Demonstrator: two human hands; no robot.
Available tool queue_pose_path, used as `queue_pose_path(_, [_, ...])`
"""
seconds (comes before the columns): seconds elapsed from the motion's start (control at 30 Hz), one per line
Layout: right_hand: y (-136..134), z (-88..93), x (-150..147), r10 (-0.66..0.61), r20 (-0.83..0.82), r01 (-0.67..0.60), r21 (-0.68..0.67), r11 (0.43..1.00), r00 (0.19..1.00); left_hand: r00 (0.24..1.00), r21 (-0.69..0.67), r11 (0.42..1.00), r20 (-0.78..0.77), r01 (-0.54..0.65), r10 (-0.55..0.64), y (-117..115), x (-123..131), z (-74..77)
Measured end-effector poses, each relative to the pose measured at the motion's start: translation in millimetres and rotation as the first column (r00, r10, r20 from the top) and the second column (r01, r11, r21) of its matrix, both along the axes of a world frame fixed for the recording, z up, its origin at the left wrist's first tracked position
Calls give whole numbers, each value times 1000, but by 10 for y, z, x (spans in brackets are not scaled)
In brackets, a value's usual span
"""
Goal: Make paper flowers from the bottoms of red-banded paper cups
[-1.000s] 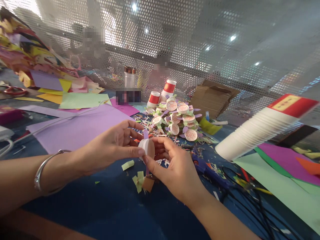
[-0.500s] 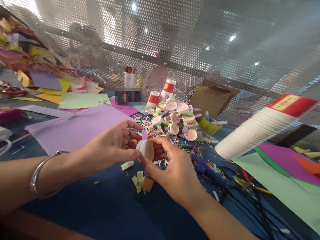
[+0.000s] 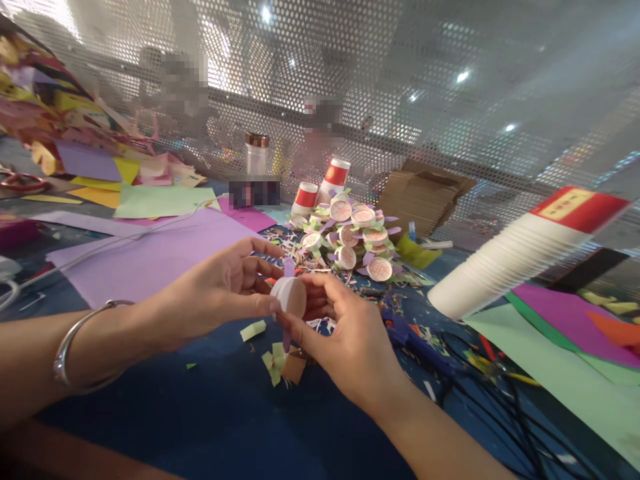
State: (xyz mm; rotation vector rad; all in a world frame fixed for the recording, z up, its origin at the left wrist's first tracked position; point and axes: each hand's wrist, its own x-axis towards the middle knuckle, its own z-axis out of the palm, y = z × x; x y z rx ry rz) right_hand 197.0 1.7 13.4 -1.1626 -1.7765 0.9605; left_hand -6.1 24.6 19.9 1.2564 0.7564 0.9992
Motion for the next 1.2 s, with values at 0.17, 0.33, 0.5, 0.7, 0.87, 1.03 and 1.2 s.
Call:
queue_pose_path(0.17, [31,-38,10,-18,-39,17,-31,999,999,998,-19,999,49,27,-26,-12,9,-3])
queue_pose_path(0.33, [58,-49,0,-2,-85,-3,-58,998,996,999,-35,999,43,1,1,-1,18,3])
queue_pose_path(0.5, [108,-38,35,15,-223,-51,-156,986,975,999,-108,994,41,-21,26,45,0,47])
queue_pose_path(0.7, [149,-53,37,-33,-280,-45,-266,963,959,997,-153,988,70,23,-12,64,-3,75])
queue_pose_path(0.87, [145,-48,32,-76,-321,-31,-315,948,944,998,-167,985,63,32,-22,56,-4,72])
queue_pose_path(1.03, [138,-38,35,-140,-341,29,-311,950,930,999,-185,982,-38,22,-29,78,-7,11])
queue_pose_path(1.2, [138,-26,17,-151,-370,25,-326,945,917,997,-190,982,-71,16,-30,105,-4,8])
